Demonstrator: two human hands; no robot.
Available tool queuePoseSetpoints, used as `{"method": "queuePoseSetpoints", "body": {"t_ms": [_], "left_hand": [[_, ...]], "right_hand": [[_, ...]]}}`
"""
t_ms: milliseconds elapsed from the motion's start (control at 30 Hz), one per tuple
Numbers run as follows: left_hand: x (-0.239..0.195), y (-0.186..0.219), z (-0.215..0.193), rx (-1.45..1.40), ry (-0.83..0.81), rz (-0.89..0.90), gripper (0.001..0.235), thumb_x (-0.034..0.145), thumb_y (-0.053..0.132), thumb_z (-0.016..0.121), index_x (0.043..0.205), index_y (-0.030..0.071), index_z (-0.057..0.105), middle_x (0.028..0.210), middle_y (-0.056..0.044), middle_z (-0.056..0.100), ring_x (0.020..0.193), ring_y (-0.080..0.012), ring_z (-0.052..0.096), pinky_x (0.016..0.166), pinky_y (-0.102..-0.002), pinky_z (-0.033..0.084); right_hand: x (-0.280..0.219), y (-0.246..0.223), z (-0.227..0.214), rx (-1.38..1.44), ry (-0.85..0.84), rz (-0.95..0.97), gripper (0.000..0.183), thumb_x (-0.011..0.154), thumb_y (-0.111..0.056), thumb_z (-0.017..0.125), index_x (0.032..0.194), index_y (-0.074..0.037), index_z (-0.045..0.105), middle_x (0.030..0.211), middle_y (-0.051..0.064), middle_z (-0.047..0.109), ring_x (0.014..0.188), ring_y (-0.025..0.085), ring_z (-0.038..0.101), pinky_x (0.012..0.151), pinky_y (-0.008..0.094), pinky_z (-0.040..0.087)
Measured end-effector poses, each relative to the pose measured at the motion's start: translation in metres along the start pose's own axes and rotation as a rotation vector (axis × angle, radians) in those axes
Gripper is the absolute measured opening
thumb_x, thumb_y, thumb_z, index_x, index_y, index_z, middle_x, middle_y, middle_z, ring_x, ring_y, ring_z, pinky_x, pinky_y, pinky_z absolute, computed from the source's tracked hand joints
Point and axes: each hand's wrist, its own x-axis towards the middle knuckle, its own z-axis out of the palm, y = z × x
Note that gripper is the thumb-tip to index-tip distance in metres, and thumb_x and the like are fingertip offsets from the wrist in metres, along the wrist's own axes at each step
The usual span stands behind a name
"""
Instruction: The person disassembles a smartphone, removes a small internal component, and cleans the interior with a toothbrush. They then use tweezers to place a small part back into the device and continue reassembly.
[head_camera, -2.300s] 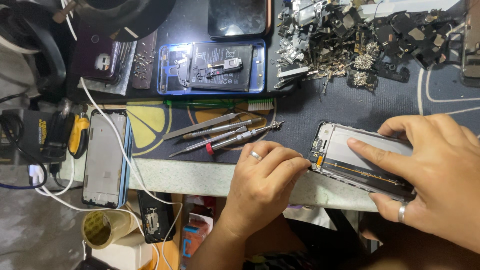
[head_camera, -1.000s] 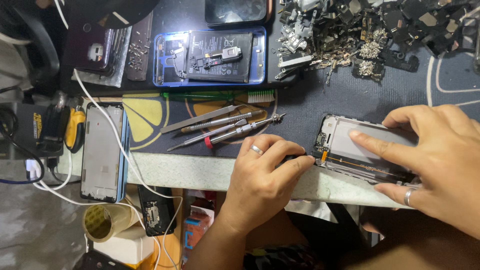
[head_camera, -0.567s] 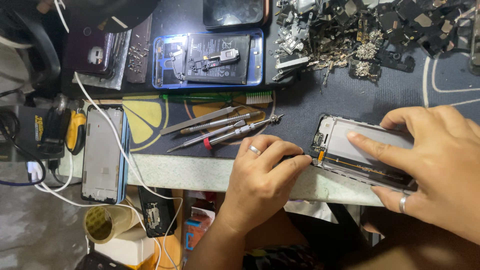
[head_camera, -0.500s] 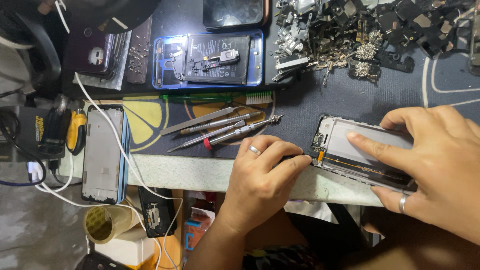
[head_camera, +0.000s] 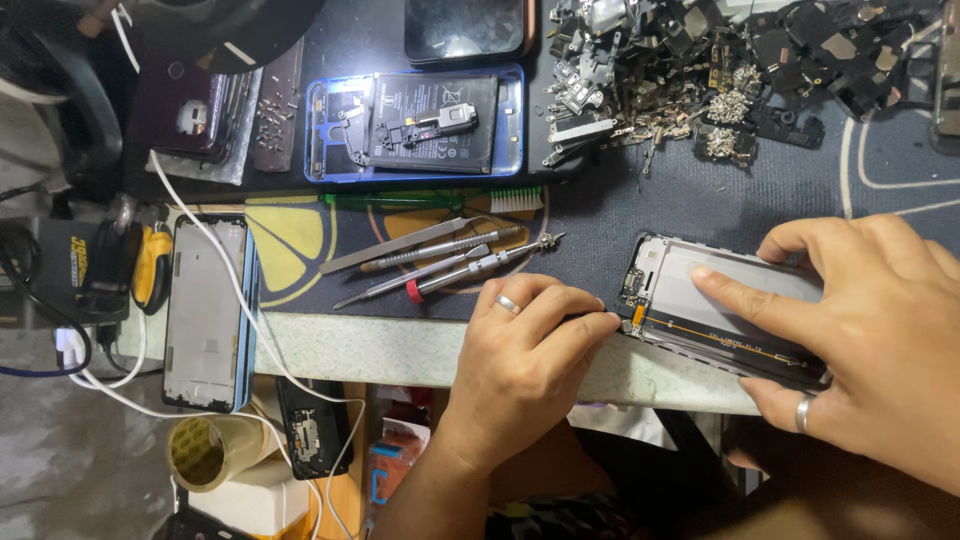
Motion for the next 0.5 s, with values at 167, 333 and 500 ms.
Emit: {"method": "queuePoseSetpoints", "body": {"t_ms": [167,333,500], "left_hand": [[0.0004,-0.0001,0.0001,-0.005,0.006,0.0,0.019,0.085,0.006,0.077,0.103,0.009,0.072,0.105,0.0,0.07,0.101,-0.0217,0.064,0.088,-0.038,0.047],[0.0001,-0.0003,-0.0005,-0.006,-0.002,0.001,0.021,0.083,0.005,0.076,0.103,0.009,0.072,0.105,0.0,0.07,0.101,-0.0219,0.064,0.088,-0.038,0.047],[0.0005,0.0003,-0.0005,0.001,0.0,0.002,0.02,0.084,0.006,0.076,0.103,0.01,0.072,0.105,0.0,0.069,0.101,-0.0218,0.064,0.088,-0.039,0.047]], "right_hand": [[0.0004,-0.0001,0.0,0.008,-0.004,0.002,0.088,0.042,-0.045,0.095,0.127,-0.04,0.074,0.116,0.0,0.064,0.102,0.025,0.057,0.087,0.042,0.048],[0.0,0.0007,0.0004,-0.004,-0.004,0.001,0.088,0.042,-0.046,0.094,0.127,-0.04,0.073,0.118,0.0,0.064,0.102,0.025,0.057,0.088,0.042,0.048],[-0.001,0.0015,0.002,-0.001,-0.012,0.014,0.088,0.042,-0.045,0.091,0.128,-0.042,0.073,0.119,0.0,0.064,0.104,0.026,0.057,0.087,0.042,0.048]]}}
